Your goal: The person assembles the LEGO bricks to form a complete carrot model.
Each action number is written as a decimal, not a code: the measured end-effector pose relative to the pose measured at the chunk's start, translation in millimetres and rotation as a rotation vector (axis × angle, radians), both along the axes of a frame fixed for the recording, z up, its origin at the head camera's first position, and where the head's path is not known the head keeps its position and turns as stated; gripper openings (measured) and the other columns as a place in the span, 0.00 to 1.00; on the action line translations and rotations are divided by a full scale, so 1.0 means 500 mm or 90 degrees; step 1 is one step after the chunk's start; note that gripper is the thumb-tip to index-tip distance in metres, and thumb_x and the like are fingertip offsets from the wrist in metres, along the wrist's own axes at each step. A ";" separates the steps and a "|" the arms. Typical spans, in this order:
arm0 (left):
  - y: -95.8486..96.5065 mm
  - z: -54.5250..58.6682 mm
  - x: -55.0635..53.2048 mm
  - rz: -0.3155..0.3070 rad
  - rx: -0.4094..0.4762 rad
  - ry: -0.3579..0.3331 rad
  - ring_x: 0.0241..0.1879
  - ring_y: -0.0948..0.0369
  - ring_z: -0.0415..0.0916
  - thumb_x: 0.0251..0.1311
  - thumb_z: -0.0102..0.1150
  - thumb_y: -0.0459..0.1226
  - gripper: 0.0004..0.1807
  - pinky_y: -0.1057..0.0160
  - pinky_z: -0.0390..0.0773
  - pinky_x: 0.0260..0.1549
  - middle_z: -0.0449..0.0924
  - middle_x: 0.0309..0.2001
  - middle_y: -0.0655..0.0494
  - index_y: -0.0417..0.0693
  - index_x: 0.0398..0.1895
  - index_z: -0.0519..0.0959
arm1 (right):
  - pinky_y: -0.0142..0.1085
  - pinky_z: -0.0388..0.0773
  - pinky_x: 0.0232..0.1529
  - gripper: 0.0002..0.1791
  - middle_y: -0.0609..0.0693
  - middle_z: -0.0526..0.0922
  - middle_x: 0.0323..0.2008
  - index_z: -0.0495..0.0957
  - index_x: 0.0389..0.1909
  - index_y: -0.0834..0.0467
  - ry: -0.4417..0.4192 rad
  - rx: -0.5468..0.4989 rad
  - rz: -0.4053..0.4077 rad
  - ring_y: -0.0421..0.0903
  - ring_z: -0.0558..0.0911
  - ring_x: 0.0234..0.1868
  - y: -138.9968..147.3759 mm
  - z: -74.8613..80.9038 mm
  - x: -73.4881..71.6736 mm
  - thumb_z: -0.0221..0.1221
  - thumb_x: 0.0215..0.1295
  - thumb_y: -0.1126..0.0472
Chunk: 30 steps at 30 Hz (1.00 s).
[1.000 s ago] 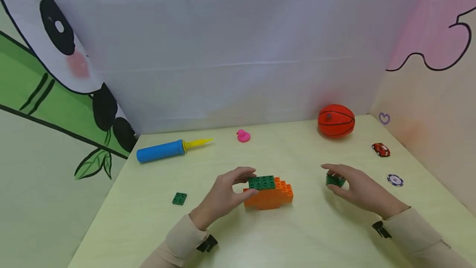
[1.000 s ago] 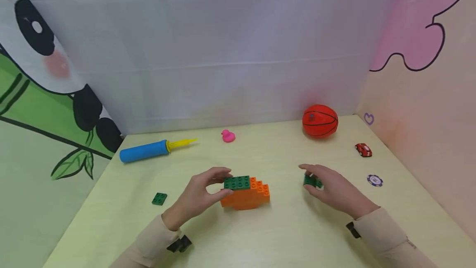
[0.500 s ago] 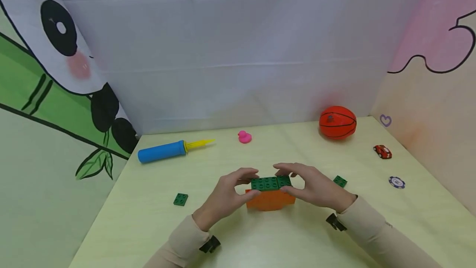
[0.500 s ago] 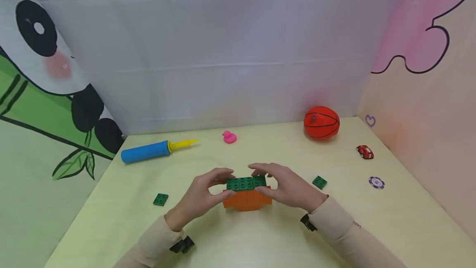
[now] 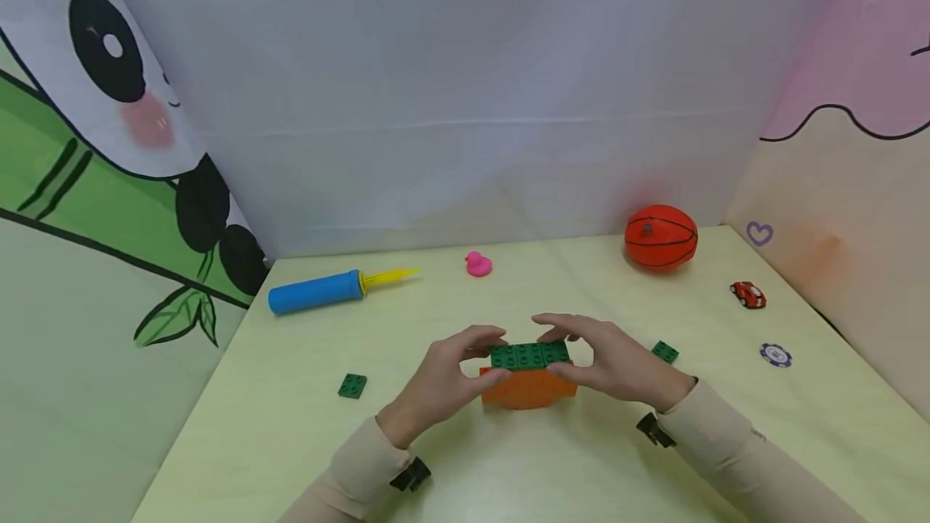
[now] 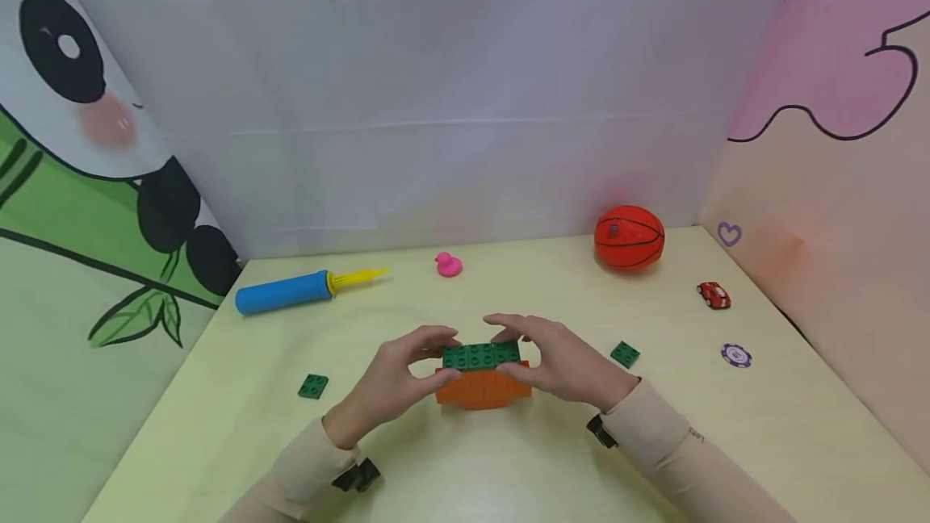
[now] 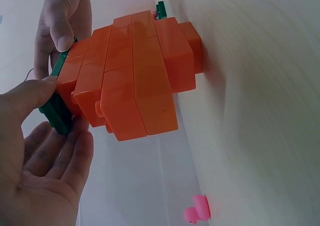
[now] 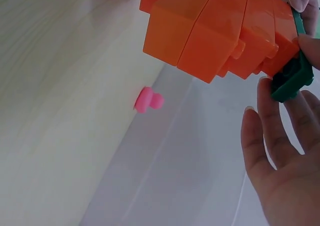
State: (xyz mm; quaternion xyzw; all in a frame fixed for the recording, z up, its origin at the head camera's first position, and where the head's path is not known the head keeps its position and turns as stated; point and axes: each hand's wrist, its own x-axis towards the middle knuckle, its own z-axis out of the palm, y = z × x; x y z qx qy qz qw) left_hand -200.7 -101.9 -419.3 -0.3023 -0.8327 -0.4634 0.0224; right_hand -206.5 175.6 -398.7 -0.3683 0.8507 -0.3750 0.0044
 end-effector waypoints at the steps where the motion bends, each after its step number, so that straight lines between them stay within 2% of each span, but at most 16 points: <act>1: 0.000 0.001 0.000 -0.002 0.001 0.000 0.52 0.68 0.79 0.59 0.70 0.41 0.26 0.65 0.78 0.55 0.83 0.53 0.60 0.53 0.61 0.75 | 0.41 0.76 0.54 0.35 0.34 0.82 0.52 0.65 0.72 0.44 0.001 -0.002 0.000 0.36 0.78 0.52 0.000 0.000 0.000 0.66 0.66 0.55; 6: 0.000 0.006 0.001 -0.003 0.001 -0.003 0.52 0.67 0.79 0.59 0.70 0.40 0.27 0.65 0.78 0.55 0.83 0.53 0.58 0.52 0.62 0.75 | 0.46 0.77 0.57 0.33 0.35 0.80 0.54 0.67 0.71 0.45 0.013 -0.003 0.002 0.37 0.77 0.55 0.000 -0.007 0.001 0.66 0.66 0.54; 9: -0.001 0.008 0.002 -0.002 0.003 -0.003 0.52 0.67 0.79 0.59 0.71 0.39 0.27 0.65 0.78 0.54 0.83 0.53 0.59 0.52 0.62 0.74 | 0.45 0.77 0.58 0.34 0.36 0.78 0.56 0.66 0.71 0.43 0.022 0.002 0.009 0.38 0.76 0.57 0.008 -0.016 0.001 0.66 0.66 0.51; 12: -0.002 0.008 0.001 -0.006 0.005 -0.001 0.52 0.67 0.79 0.59 0.71 0.39 0.27 0.66 0.78 0.54 0.83 0.52 0.61 0.52 0.62 0.74 | 0.45 0.75 0.60 0.36 0.41 0.77 0.60 0.62 0.74 0.45 0.036 0.006 0.026 0.41 0.75 0.60 0.037 -0.031 -0.004 0.64 0.67 0.57; 16: -0.003 0.007 0.001 -0.013 0.009 0.005 0.52 0.68 0.79 0.59 0.70 0.39 0.27 0.66 0.78 0.54 0.82 0.52 0.63 0.53 0.62 0.75 | 0.53 0.69 0.64 0.43 0.44 0.75 0.64 0.59 0.76 0.44 0.018 0.088 -0.034 0.47 0.72 0.66 0.111 -0.058 -0.016 0.59 0.60 0.72; 19: -0.002 0.008 0.002 -0.013 0.010 0.005 0.51 0.67 0.79 0.59 0.71 0.39 0.27 0.66 0.78 0.54 0.82 0.52 0.63 0.53 0.62 0.75 | 0.59 0.65 0.66 0.43 0.47 0.72 0.66 0.62 0.74 0.45 -0.033 0.196 -0.107 0.53 0.68 0.68 0.170 -0.069 -0.023 0.54 0.57 0.74; 21: -0.002 0.008 0.002 -0.012 0.007 0.001 0.52 0.68 0.79 0.59 0.70 0.39 0.27 0.66 0.78 0.54 0.82 0.52 0.63 0.53 0.62 0.75 | 0.62 0.64 0.66 0.40 0.53 0.70 0.68 0.65 0.72 0.49 -0.075 0.240 -0.135 0.59 0.67 0.69 0.202 -0.073 -0.025 0.52 0.57 0.75; 26: -0.001 0.009 0.003 -0.007 0.002 -0.006 0.52 0.68 0.79 0.59 0.71 0.40 0.27 0.67 0.78 0.54 0.82 0.52 0.63 0.53 0.62 0.75 | 0.63 0.65 0.64 0.35 0.59 0.71 0.67 0.70 0.69 0.55 -0.139 0.267 -0.158 0.64 0.68 0.67 0.254 -0.085 -0.022 0.54 0.57 0.74; 30: -0.002 0.008 0.003 -0.006 0.001 0.000 0.52 0.68 0.79 0.59 0.70 0.40 0.27 0.67 0.78 0.54 0.82 0.52 0.64 0.53 0.62 0.75 | 0.61 0.69 0.62 0.30 0.59 0.76 0.63 0.73 0.66 0.57 -0.115 0.276 -0.169 0.63 0.73 0.64 0.273 -0.095 -0.020 0.61 0.61 0.69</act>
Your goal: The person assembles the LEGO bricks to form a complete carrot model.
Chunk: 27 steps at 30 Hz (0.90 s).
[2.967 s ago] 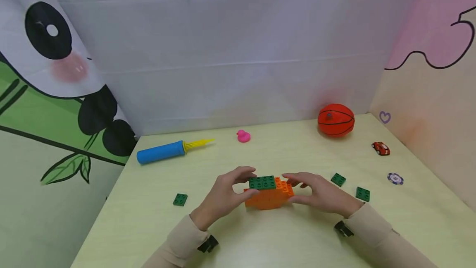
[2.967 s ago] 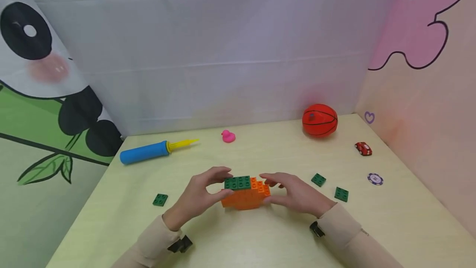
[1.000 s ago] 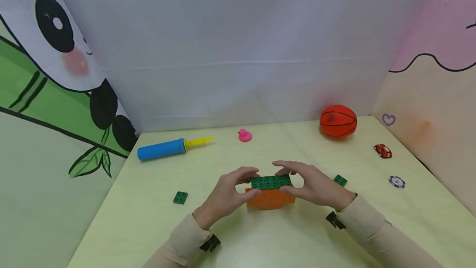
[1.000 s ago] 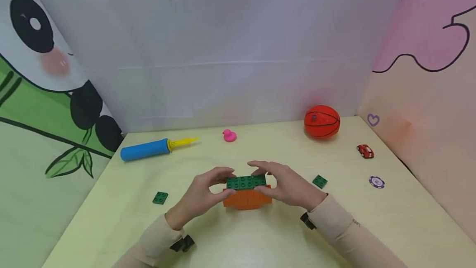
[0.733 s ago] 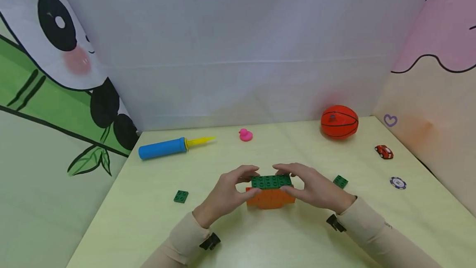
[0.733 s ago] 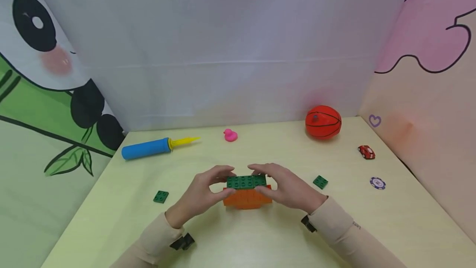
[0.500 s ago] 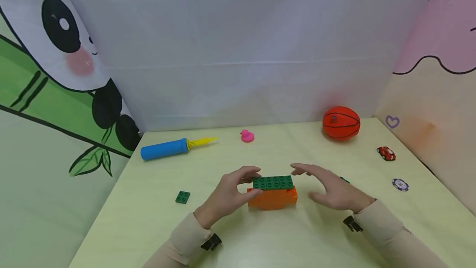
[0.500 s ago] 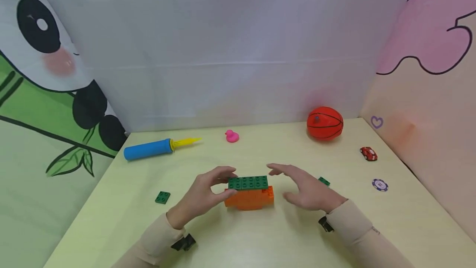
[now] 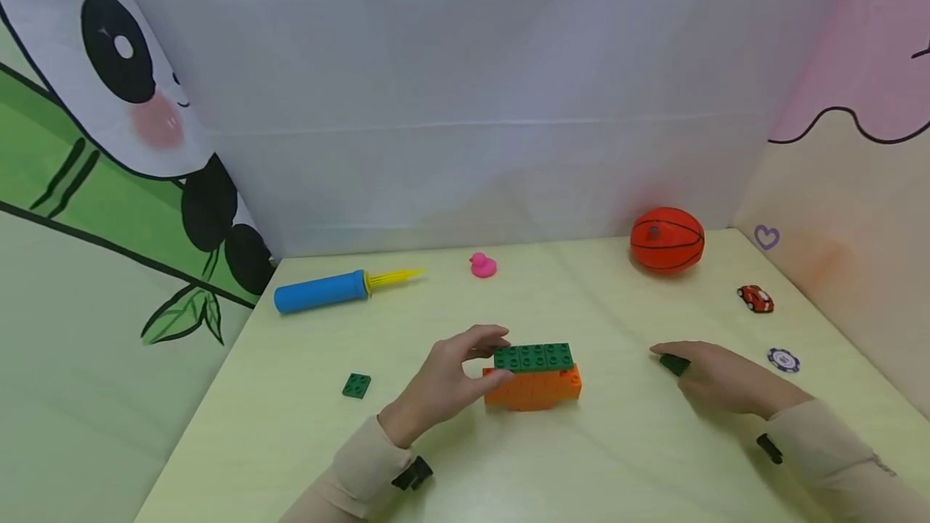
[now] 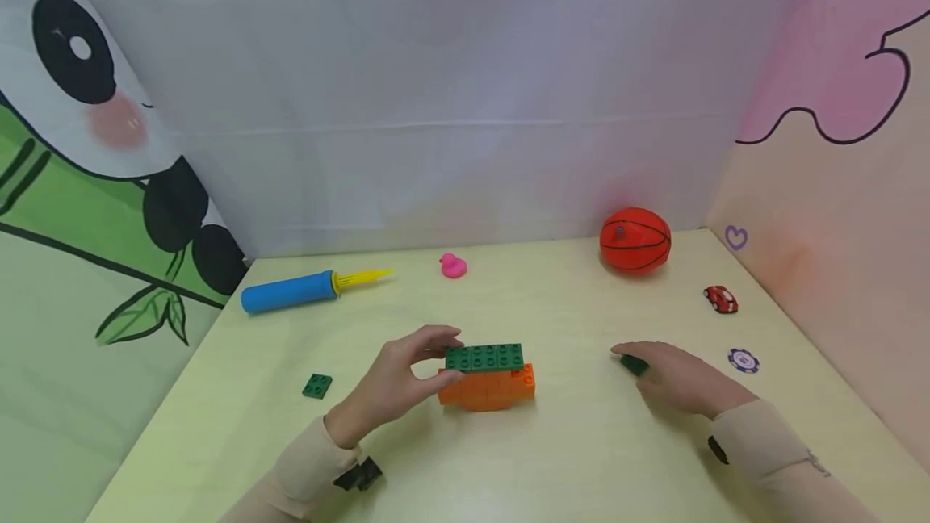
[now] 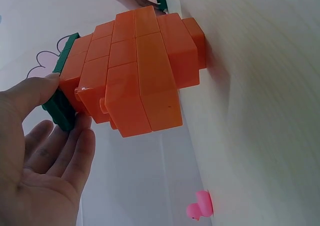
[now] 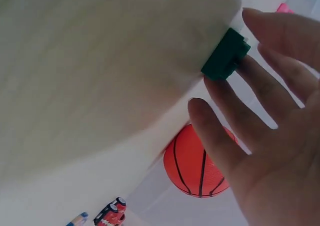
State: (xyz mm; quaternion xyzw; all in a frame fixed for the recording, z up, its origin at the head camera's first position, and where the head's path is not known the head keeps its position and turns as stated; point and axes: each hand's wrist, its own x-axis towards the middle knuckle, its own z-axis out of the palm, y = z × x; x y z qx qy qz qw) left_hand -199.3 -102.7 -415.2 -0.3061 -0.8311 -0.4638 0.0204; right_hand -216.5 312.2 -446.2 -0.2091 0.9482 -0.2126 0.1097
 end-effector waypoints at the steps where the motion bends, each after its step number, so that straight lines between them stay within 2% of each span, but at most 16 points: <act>1: 0.000 0.000 0.000 0.000 0.000 0.002 0.52 0.68 0.79 0.59 0.70 0.40 0.27 0.67 0.78 0.54 0.82 0.52 0.64 0.53 0.62 0.75 | 0.61 0.70 0.61 0.29 0.59 0.77 0.62 0.74 0.65 0.57 0.007 0.005 -0.003 0.63 0.74 0.62 0.002 0.000 0.000 0.63 0.62 0.67; 7: -0.001 0.000 -0.001 -0.003 0.004 0.004 0.52 0.68 0.79 0.59 0.70 0.40 0.27 0.67 0.78 0.54 0.82 0.52 0.64 0.54 0.62 0.75 | 0.60 0.74 0.58 0.29 0.59 0.80 0.58 0.76 0.64 0.57 0.021 0.014 -0.026 0.62 0.77 0.59 0.003 0.002 -0.001 0.69 0.61 0.60; 12: -0.001 0.000 0.001 -0.009 0.015 0.006 0.53 0.67 0.79 0.59 0.70 0.40 0.27 0.65 0.78 0.55 0.82 0.52 0.64 0.54 0.62 0.75 | 0.58 0.74 0.58 0.28 0.53 0.82 0.55 0.75 0.65 0.55 0.095 -0.016 -0.030 0.57 0.79 0.57 -0.004 0.008 0.005 0.66 0.65 0.53; 14: 0.000 0.000 0.001 -0.011 0.019 0.007 0.53 0.66 0.79 0.60 0.70 0.39 0.26 0.65 0.78 0.55 0.82 0.52 0.63 0.55 0.62 0.75 | 0.55 0.76 0.57 0.28 0.50 0.83 0.54 0.74 0.65 0.55 0.127 -0.034 -0.022 0.53 0.80 0.55 -0.017 0.015 0.007 0.64 0.67 0.52; 17: 0.000 0.000 0.001 -0.012 0.018 0.009 0.53 0.66 0.79 0.60 0.70 0.40 0.26 0.65 0.78 0.55 0.82 0.52 0.64 0.55 0.62 0.74 | 0.49 0.80 0.54 0.28 0.45 0.83 0.52 0.73 0.66 0.54 0.146 -0.066 -0.009 0.46 0.81 0.52 -0.049 0.035 0.011 0.63 0.68 0.51; 20: 0.000 -0.001 0.001 -0.013 0.016 0.011 0.53 0.66 0.79 0.60 0.70 0.40 0.26 0.65 0.78 0.55 0.82 0.52 0.64 0.55 0.62 0.74 | 0.39 0.82 0.49 0.26 0.40 0.82 0.50 0.73 0.66 0.52 0.173 -0.117 0.015 0.39 0.79 0.47 -0.091 0.057 0.015 0.63 0.69 0.52; 22: 0.000 -0.002 0.001 -0.012 0.014 0.014 0.53 0.66 0.79 0.60 0.70 0.40 0.27 0.65 0.78 0.55 0.82 0.52 0.63 0.55 0.62 0.74 | 0.34 0.81 0.46 0.26 0.37 0.82 0.48 0.74 0.65 0.51 0.210 -0.159 0.042 0.36 0.78 0.46 -0.120 0.070 0.019 0.64 0.67 0.54; 25: -0.001 -0.003 0.001 -0.011 0.010 0.018 0.53 0.66 0.79 0.60 0.70 0.40 0.27 0.65 0.78 0.55 0.82 0.52 0.63 0.54 0.62 0.74 | 0.32 0.79 0.44 0.27 0.36 0.82 0.49 0.75 0.64 0.51 0.262 -0.216 0.094 0.35 0.78 0.45 -0.162 0.086 0.023 0.67 0.64 0.59; 27: -0.001 -0.004 0.000 -0.009 0.008 0.021 0.53 0.66 0.79 0.60 0.70 0.40 0.27 0.65 0.78 0.55 0.82 0.52 0.62 0.54 0.62 0.74 | 0.31 0.79 0.44 0.28 0.36 0.82 0.50 0.74 0.64 0.49 0.277 -0.239 0.120 0.34 0.78 0.45 -0.185 0.092 0.025 0.68 0.63 0.60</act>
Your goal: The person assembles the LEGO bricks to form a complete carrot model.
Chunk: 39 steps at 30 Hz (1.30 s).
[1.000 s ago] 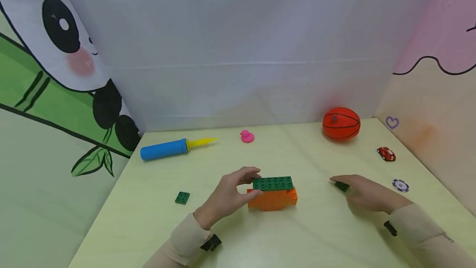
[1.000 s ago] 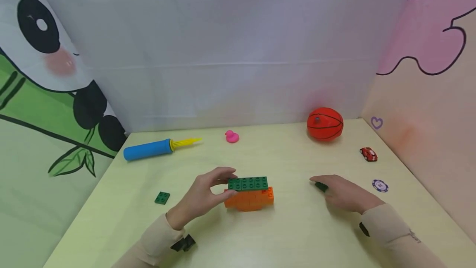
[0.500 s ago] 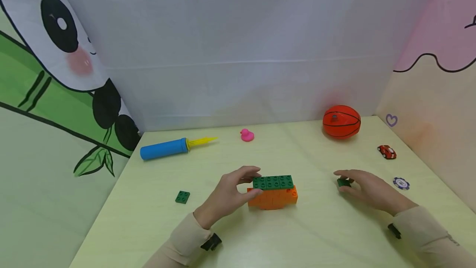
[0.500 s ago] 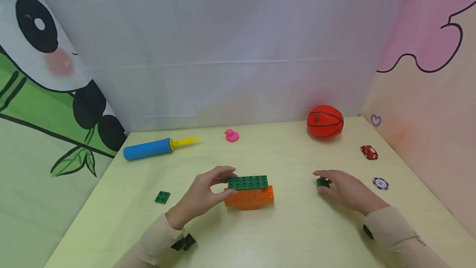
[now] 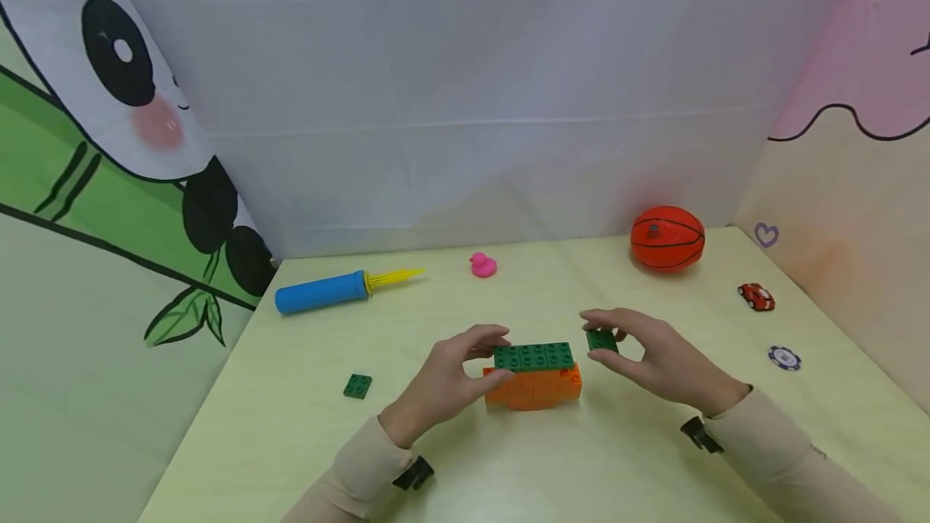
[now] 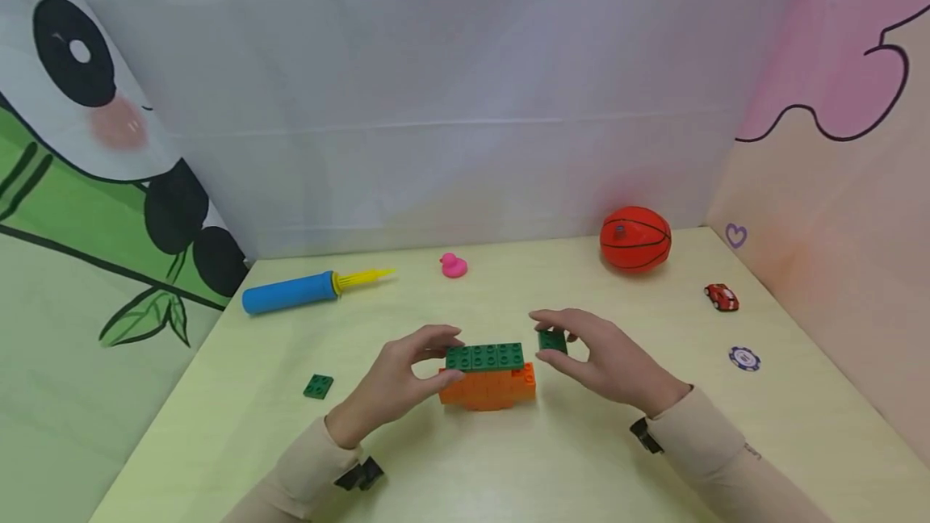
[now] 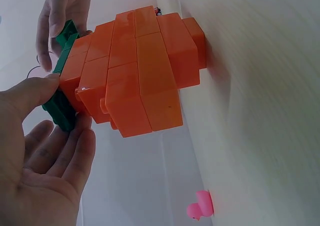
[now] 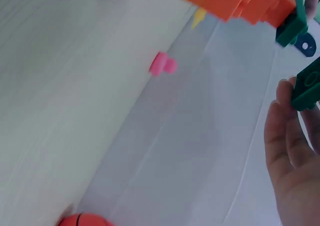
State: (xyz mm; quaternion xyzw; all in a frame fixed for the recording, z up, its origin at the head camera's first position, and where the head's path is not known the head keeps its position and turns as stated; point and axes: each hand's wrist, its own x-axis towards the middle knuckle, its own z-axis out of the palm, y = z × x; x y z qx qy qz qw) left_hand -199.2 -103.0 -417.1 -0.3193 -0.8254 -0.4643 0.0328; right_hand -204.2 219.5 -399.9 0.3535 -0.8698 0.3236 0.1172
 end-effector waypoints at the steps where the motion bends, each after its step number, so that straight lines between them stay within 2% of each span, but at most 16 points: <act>1: 0.000 -0.001 0.000 0.000 0.000 0.000 0.53 0.66 0.79 0.60 0.70 0.40 0.27 0.65 0.78 0.55 0.82 0.52 0.62 0.54 0.62 0.74 | 0.32 0.79 0.45 0.29 0.37 0.82 0.50 0.74 0.65 0.49 -0.001 -0.005 0.012 0.34 0.78 0.46 -0.010 0.002 0.000 0.68 0.63 0.60; 8: 0.003 -0.002 0.000 -0.003 -0.001 -0.013 0.53 0.67 0.79 0.60 0.69 0.41 0.27 0.66 0.78 0.55 0.82 0.53 0.63 0.55 0.62 0.74 | 0.36 0.80 0.47 0.31 0.40 0.83 0.52 0.72 0.67 0.50 -0.055 -0.015 0.062 0.36 0.79 0.48 -0.052 0.001 -0.004 0.67 0.64 0.55; 12: 0.005 0.000 -0.001 -0.004 -0.002 -0.015 0.53 0.67 0.79 0.60 0.69 0.41 0.27 0.65 0.77 0.55 0.82 0.53 0.63 0.55 0.63 0.74 | 0.36 0.81 0.49 0.31 0.41 0.83 0.52 0.71 0.68 0.49 -0.089 -0.015 0.058 0.36 0.80 0.47 -0.058 0.002 -0.001 0.66 0.65 0.51; 19: 0.004 0.001 -0.002 -0.004 -0.006 -0.007 0.52 0.67 0.79 0.60 0.69 0.40 0.26 0.65 0.78 0.55 0.82 0.53 0.63 0.54 0.62 0.74 | 0.36 0.82 0.51 0.28 0.43 0.83 0.51 0.73 0.65 0.49 -0.180 -0.068 0.051 0.37 0.85 0.46 -0.062 -0.004 -0.004 0.66 0.64 0.49; 29: 0.003 0.002 -0.002 -0.001 0.001 -0.013 0.54 0.67 0.79 0.60 0.69 0.41 0.26 0.65 0.78 0.55 0.82 0.55 0.60 0.53 0.62 0.75 | 0.37 0.81 0.53 0.27 0.37 0.84 0.46 0.73 0.62 0.46 -0.197 -0.087 0.043 0.37 0.84 0.45 -0.072 -0.006 -0.009 0.67 0.63 0.48; 33: 0.003 0.003 -0.002 0.002 0.002 -0.013 0.54 0.67 0.79 0.60 0.69 0.40 0.26 0.65 0.78 0.55 0.81 0.55 0.62 0.52 0.62 0.74 | 0.37 0.81 0.52 0.28 0.36 0.84 0.46 0.73 0.63 0.46 -0.197 -0.078 0.045 0.36 0.83 0.44 -0.074 -0.001 -0.009 0.67 0.63 0.47; 36: 0.001 0.004 -0.002 0.002 -0.012 -0.021 0.54 0.66 0.79 0.61 0.68 0.41 0.27 0.64 0.78 0.55 0.81 0.56 0.60 0.52 0.63 0.74 | 0.37 0.81 0.52 0.28 0.37 0.83 0.46 0.73 0.63 0.48 -0.197 -0.071 0.043 0.36 0.83 0.44 -0.076 -0.001 -0.009 0.66 0.63 0.46; 39: -0.012 0.006 -0.002 0.014 -0.049 -0.029 0.54 0.65 0.78 0.63 0.66 0.45 0.28 0.61 0.77 0.57 0.80 0.56 0.59 0.53 0.65 0.72 | 0.37 0.81 0.52 0.30 0.36 0.83 0.46 0.73 0.64 0.48 -0.197 -0.068 0.037 0.36 0.83 0.44 -0.077 -0.004 -0.008 0.66 0.64 0.45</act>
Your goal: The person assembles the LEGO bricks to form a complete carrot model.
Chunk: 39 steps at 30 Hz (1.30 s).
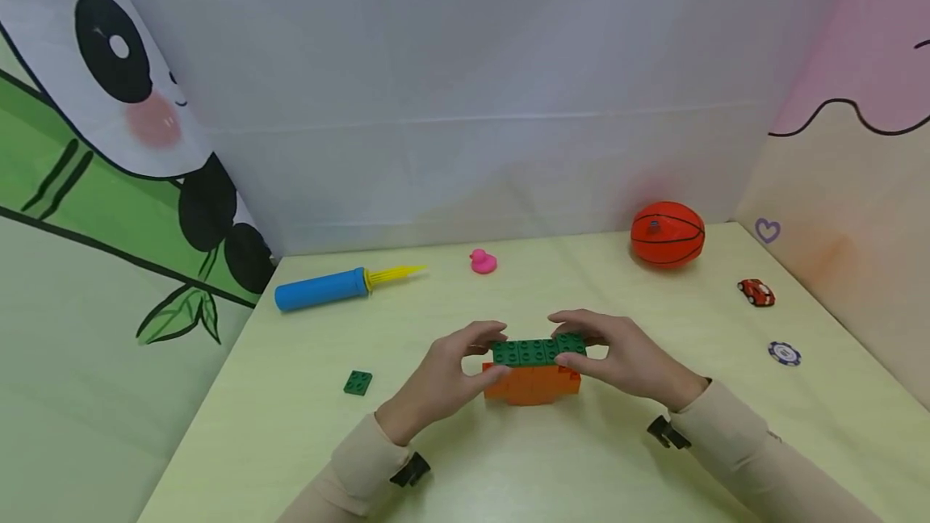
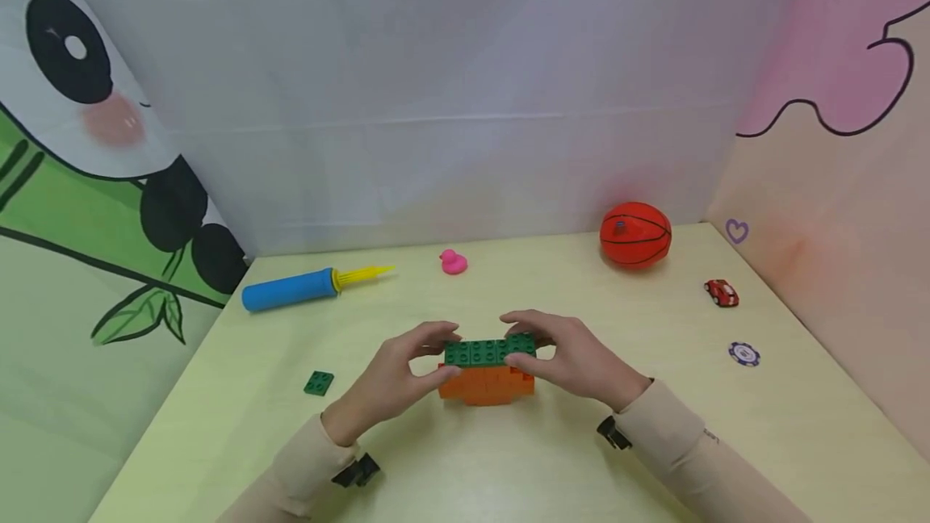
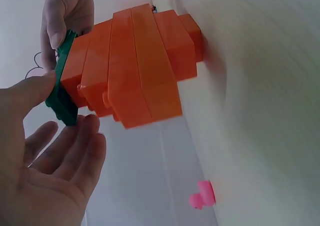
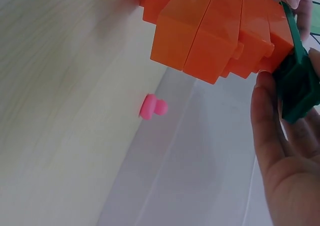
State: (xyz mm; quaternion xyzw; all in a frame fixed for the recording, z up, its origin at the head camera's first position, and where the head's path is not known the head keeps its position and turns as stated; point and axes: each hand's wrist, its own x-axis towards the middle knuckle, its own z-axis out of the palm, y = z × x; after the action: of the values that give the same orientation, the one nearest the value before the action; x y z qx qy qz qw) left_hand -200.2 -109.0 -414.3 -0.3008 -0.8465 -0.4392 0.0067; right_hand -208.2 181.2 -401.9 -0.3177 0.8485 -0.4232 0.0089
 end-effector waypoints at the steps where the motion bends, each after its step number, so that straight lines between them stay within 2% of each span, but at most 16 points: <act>1: -0.008 0.001 -0.001 0.008 -0.017 -0.001 0.54 0.64 0.78 0.63 0.66 0.46 0.29 0.60 0.77 0.57 0.80 0.57 0.59 0.54 0.66 0.71 | 0.37 0.81 0.53 0.30 0.36 0.83 0.46 0.73 0.65 0.48 -0.002 0.000 -0.002 0.36 0.83 0.45 0.000 -0.001 0.001 0.65 0.64 0.45; 5: -0.068 0.000 -0.005 0.071 -0.089 0.009 0.56 0.61 0.77 0.63 0.67 0.47 0.30 0.54 0.77 0.58 0.80 0.56 0.61 0.56 0.68 0.71 | 0.38 0.80 0.56 0.32 0.37 0.82 0.48 0.71 0.67 0.47 -0.017 0.000 -0.016 0.36 0.82 0.47 0.000 -0.006 0.006 0.65 0.63 0.43; 8: -0.133 -0.007 -0.009 0.143 -0.152 0.000 0.57 0.56 0.76 0.62 0.68 0.45 0.32 0.48 0.75 0.59 0.79 0.57 0.58 0.54 0.68 0.71 | 0.39 0.79 0.56 0.34 0.40 0.82 0.51 0.70 0.68 0.47 -0.026 0.001 -0.022 0.37 0.82 0.48 0.001 -0.007 0.010 0.66 0.62 0.43; 11: -0.198 -0.019 -0.007 0.227 -0.244 -0.047 0.58 0.49 0.74 0.61 0.69 0.45 0.35 0.43 0.74 0.57 0.76 0.60 0.48 0.47 0.69 0.69 | 0.39 0.79 0.56 0.35 0.42 0.81 0.54 0.70 0.68 0.48 -0.029 0.002 -0.024 0.37 0.83 0.48 0.001 -0.008 0.013 0.66 0.62 0.43; 14: -0.248 -0.036 -0.002 0.311 -0.342 -0.108 0.57 0.43 0.71 0.59 0.68 0.52 0.41 0.41 0.74 0.54 0.70 0.61 0.37 0.41 0.70 0.66 | 0.38 0.80 0.55 0.35 0.42 0.81 0.54 0.70 0.68 0.48 -0.026 0.005 -0.024 0.37 0.83 0.47 0.003 -0.008 0.014 0.66 0.62 0.43; 16: -0.267 -0.047 0.001 0.348 -0.387 -0.139 0.55 0.41 0.71 0.57 0.68 0.56 0.45 0.39 0.74 0.52 0.68 0.60 0.32 0.38 0.70 0.65 | 0.38 0.80 0.55 0.35 0.41 0.80 0.54 0.70 0.68 0.48 -0.023 0.008 -0.023 0.37 0.83 0.47 0.005 -0.009 0.014 0.66 0.62 0.44; 18: -0.278 -0.057 0.001 0.366 -0.406 -0.162 0.54 0.40 0.71 0.56 0.68 0.58 0.47 0.39 0.75 0.52 0.68 0.60 0.30 0.36 0.69 0.65 | 0.38 0.80 0.55 0.35 0.41 0.80 0.54 0.70 0.68 0.48 -0.021 0.011 -0.023 0.36 0.83 0.47 0.007 -0.009 0.014 0.66 0.63 0.44; 20: -0.281 -0.063 -0.001 0.368 -0.409 -0.175 0.53 0.41 0.72 0.56 0.69 0.57 0.47 0.39 0.75 0.52 0.70 0.59 0.31 0.36 0.69 0.65 | 0.38 0.80 0.55 0.35 0.41 0.80 0.53 0.70 0.68 0.49 -0.021 0.012 -0.021 0.36 0.82 0.47 0.008 -0.010 0.014 0.66 0.63 0.44; 23: -0.280 -0.066 -0.003 0.361 -0.414 -0.172 0.51 0.44 0.73 0.58 0.70 0.51 0.42 0.41 0.76 0.51 0.74 0.57 0.35 0.36 0.67 0.67 | 0.38 0.80 0.55 0.35 0.41 0.80 0.54 0.70 0.68 0.49 -0.020 0.013 -0.021 0.36 0.82 0.47 0.009 -0.010 0.013 0.66 0.62 0.44; 27: -0.279 -0.066 -0.005 0.346 -0.404 -0.148 0.47 0.47 0.75 0.60 0.69 0.42 0.33 0.45 0.77 0.48 0.77 0.51 0.40 0.36 0.65 0.69 | 0.38 0.80 0.55 0.35 0.42 0.80 0.54 0.69 0.69 0.49 -0.022 0.015 -0.020 0.36 0.83 0.47 0.009 -0.009 0.013 0.66 0.63 0.44; 30: -0.278 -0.064 -0.007 0.345 -0.379 -0.133 0.42 0.51 0.76 0.61 0.67 0.38 0.30 0.48 0.78 0.45 0.79 0.46 0.43 0.36 0.64 0.70 | 0.38 0.80 0.55 0.35 0.42 0.80 0.54 0.69 0.69 0.49 -0.023 0.015 -0.017 0.37 0.83 0.48 0.009 -0.007 0.011 0.66 0.63 0.45; 33: -0.268 -0.057 -0.013 0.349 -0.336 -0.129 0.40 0.53 0.75 0.60 0.66 0.38 0.31 0.50 0.78 0.43 0.79 0.45 0.46 0.39 0.66 0.70 | 0.38 0.80 0.55 0.35 0.41 0.80 0.54 0.69 0.69 0.49 -0.018 0.014 -0.016 0.38 0.82 0.48 0.008 -0.006 0.009 0.67 0.63 0.46; 35: -0.250 -0.047 -0.018 0.337 -0.294 -0.122 0.40 0.55 0.76 0.61 0.65 0.38 0.31 0.52 0.79 0.42 0.79 0.45 0.48 0.41 0.67 0.70 | 0.38 0.80 0.55 0.34 0.41 0.80 0.54 0.70 0.69 0.49 -0.013 0.013 -0.017 0.39 0.82 0.48 0.007 -0.006 0.008 0.67 0.62 0.46; 39: -0.188 -0.014 -0.019 0.246 -0.176 -0.071 0.42 0.60 0.78 0.61 0.67 0.37 0.29 0.55 0.81 0.45 0.80 0.46 0.55 0.47 0.66 0.72 | 0.39 0.80 0.54 0.34 0.42 0.80 0.54 0.70 0.68 0.49 -0.003 0.013 -0.017 0.40 0.82 0.49 0.007 -0.007 0.007 0.67 0.63 0.48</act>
State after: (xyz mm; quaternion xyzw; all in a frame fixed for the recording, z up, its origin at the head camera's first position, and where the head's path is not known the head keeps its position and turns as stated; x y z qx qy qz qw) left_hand -209.8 -202.9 -421.3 -0.1065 -0.9395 -0.3256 0.0023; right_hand -204.7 184.7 -405.5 -0.3053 0.8567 -0.4157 0.0089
